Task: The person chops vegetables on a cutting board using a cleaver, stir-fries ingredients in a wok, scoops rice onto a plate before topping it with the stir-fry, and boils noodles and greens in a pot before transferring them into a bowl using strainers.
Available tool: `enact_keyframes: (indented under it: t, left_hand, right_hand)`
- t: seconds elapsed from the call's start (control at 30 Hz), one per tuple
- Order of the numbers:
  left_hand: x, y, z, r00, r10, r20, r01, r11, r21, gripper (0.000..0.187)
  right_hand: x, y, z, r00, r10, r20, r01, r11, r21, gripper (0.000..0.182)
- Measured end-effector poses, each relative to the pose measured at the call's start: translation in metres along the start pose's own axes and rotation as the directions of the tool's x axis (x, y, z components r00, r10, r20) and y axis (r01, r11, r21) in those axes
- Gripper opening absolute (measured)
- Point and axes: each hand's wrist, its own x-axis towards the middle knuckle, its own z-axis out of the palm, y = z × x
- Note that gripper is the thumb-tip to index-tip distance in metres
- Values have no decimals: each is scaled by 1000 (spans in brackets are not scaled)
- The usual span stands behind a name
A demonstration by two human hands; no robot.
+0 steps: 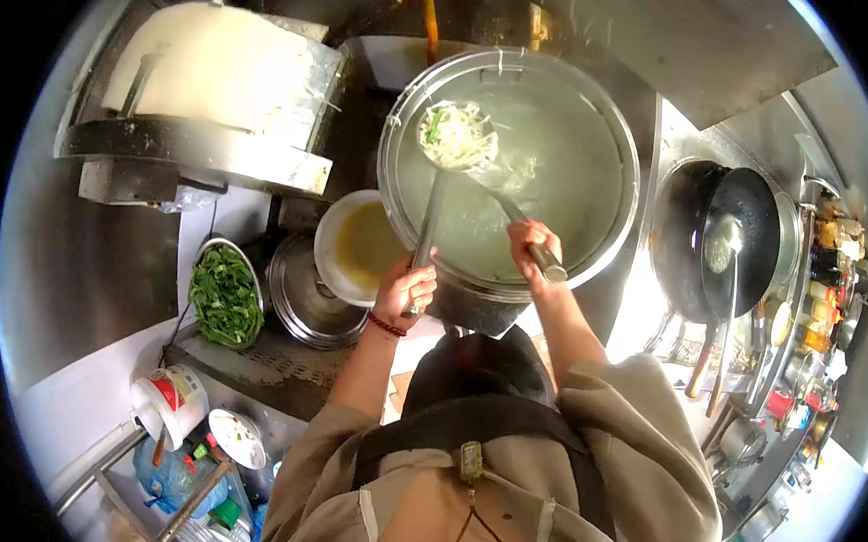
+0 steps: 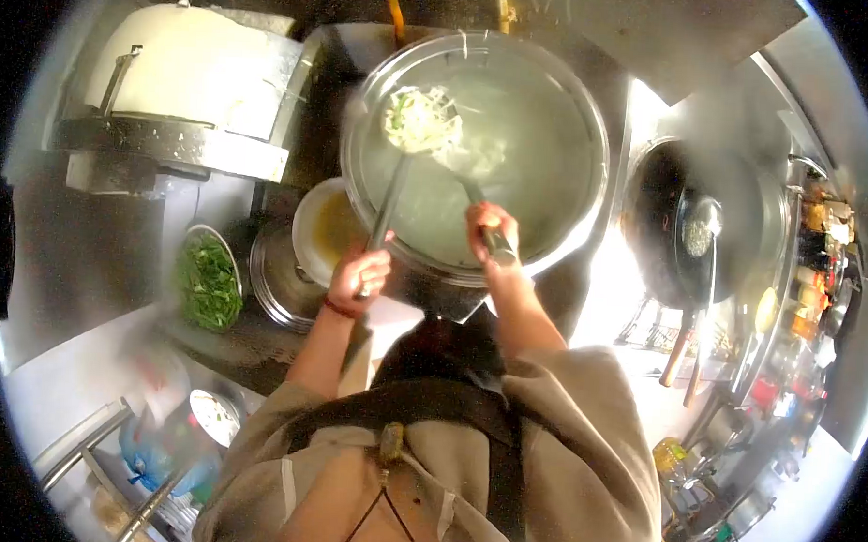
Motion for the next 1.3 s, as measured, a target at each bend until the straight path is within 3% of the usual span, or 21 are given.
enact_keyframes:
  t: [0.03,0.07,0.1,0.13,0.17,0.23,0.27,0.37,0.47,0.57,0.7,0.73,0.83,0.87,0.9,0.97,1.0,1.1,1.17,1.23,1.3]
  left_hand:
    - [4,1,-2,1000,-18,4,18,1000,-23,33]
    - [17,-5,-22,991,-17,134,31,995,-97,31]
    - [17,-6,-19,995,13,100,-8,999,-43,31]
    - [17,-7,-20,997,-3,80,7,999,-41,31]
    - [20,-8,-23,998,-17,59,19,999,-38,31]
    - [29,-12,-33,991,-16,129,18,1000,-16,32]
    - [25,-11,-26,995,-15,96,17,1000,-17,34]
    - [19,-10,-10,998,-26,59,27,999,-22,36]
    - [3,-6,0,997,-51,62,52,999,-7,34]
    - [-8,-10,4,997,-20,80,17,999,35,31]
    - [-36,-3,15,996,-52,76,41,989,143,31]
    - [-43,-5,12,994,-49,102,34,989,145,31]
    - [-59,-7,10,993,-20,116,3,989,148,33]
    - [-65,-7,15,993,-10,116,-4,992,126,33]
    - [-70,-11,18,994,-5,111,-6,995,100,33]
    - [-70,-11,16,993,-48,108,40,997,71,30]
    - [-70,-11,12,994,-55,95,49,997,61,29]
    - [-64,-11,6,994,-36,99,30,997,71,28]
    - [-65,-16,-2,996,-20,89,12,996,86,27]
    - [-59,-18,-8,996,21,86,-30,994,101,26]
    - [-53,-20,-14,997,23,70,-31,992,120,25]
  right_hand:
    - [3,-23,-28,993,-86,83,109,939,-325,20]
    - [18,-48,-64,896,-72,439,345,736,-583,19]
    - [16,-61,-65,978,29,205,133,673,-728,17]
    - [14,-75,-66,991,127,-43,-111,597,-794,15]
    - [1,-39,-19,947,-99,-307,-164,670,-724,11]
    - [11,-36,-17,884,-78,-460,-255,745,-617,10]
    - [6,-26,-3,874,-109,-473,-275,691,-668,11]
    - [13,-34,-19,932,10,-362,-295,602,-742,9]
    - [-10,-37,-35,942,310,-131,-323,726,-607,2]
    - [-53,-20,-13,972,186,-141,-232,713,-662,2]
    - [-107,-5,-9,991,135,-18,-101,632,-769,25]
    - [-123,-4,-12,989,142,37,-73,692,-718,33]
    - [-187,18,-8,989,-77,-126,-99,286,-953,31]
    - [-191,29,-29,976,-151,-159,-118,251,-961,30]
    - [-188,42,-29,991,-97,-91,-44,408,-912,27]
    - [-160,12,-49,979,201,28,-145,790,-595,23]
    - [-169,22,-21,982,183,-47,-183,862,-472,20]
    - [-196,39,19,993,40,-108,-103,732,-674,15]
    - [-218,48,31,979,-155,-134,-14,604,-797,19]
    - [-240,72,58,916,-342,-209,-39,444,-895,21]
    - [-259,86,77,893,-397,-211,-59,362,-930,22]
